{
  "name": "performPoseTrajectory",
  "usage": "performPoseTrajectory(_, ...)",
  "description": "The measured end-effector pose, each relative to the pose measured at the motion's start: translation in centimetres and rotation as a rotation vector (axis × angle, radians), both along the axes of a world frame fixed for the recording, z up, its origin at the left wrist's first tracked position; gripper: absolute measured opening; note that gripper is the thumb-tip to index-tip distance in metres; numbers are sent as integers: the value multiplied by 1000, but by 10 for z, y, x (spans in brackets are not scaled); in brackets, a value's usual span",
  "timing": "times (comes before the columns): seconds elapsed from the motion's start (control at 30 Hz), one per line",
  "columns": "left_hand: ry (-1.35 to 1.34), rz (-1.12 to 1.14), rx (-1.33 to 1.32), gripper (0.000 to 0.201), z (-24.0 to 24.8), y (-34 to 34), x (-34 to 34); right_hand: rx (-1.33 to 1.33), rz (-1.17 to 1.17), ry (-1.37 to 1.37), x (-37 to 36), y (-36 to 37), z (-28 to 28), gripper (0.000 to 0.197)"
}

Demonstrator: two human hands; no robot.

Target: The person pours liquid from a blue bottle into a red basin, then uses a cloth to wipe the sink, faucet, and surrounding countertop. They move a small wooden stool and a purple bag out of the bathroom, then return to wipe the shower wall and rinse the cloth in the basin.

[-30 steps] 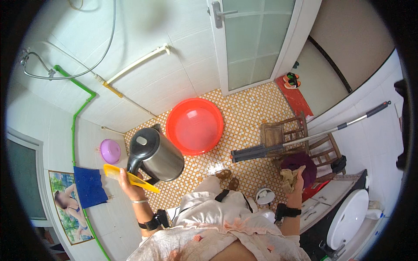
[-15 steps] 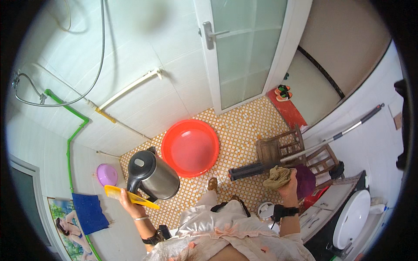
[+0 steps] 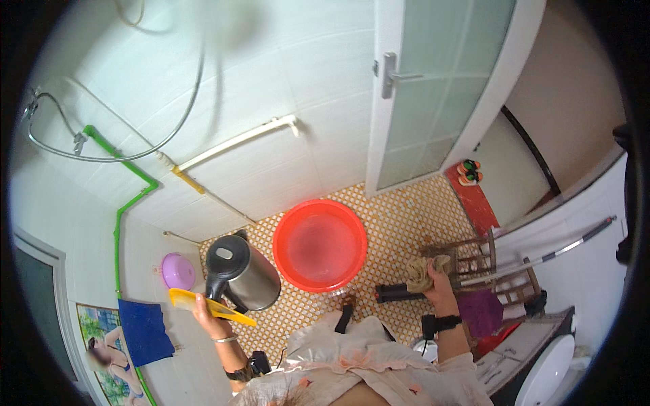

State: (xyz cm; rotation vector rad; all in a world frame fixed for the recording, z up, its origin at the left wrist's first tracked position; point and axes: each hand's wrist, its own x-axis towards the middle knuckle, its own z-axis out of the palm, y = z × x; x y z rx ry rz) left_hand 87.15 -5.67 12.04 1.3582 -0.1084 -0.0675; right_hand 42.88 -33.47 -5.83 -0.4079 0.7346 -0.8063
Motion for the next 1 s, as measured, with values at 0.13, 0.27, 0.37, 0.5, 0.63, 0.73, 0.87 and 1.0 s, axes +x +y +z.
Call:
performPoseTrajectory(0.13, 57, 34, -22, 28, -1, -2, 11, -174, -3, 274, 19, 0, -3, 30)
performPoseTrajectory(0.27, 113, 29, -30, 28, -10, 3, 14, -83, 7, 185, 34, -19, 3, 30)
performPoseTrajectory(0.37, 123, 73, -6, 27, -19, 10, 10, 141, 91, 374, 70, -51, 25, 34)
performPoseTrajectory(0.5, 126, 196, -29, 27, -16, 21, -6, -51, 331, 251, 160, -91, 73, 11)
performPoseTrajectory(0.63, 150, 314, -47, 25, -5, 27, -17, -702, 660, 29, 264, -138, 140, 12)
performPoseTrajectory(0.73, 135, 376, -65, 27, -9, 38, -15, -1020, 523, 44, 362, -189, 189, 19)
performPoseTrajectory(0.87, 233, 522, -101, 28, -31, 74, 2, -603, 297, -202, 499, -258, 249, 51)
performPoseTrajectory(1.0, 308, 371, 45, 69, -50, 124, 18, -1398, -99, 175, 608, -297, 287, 47)
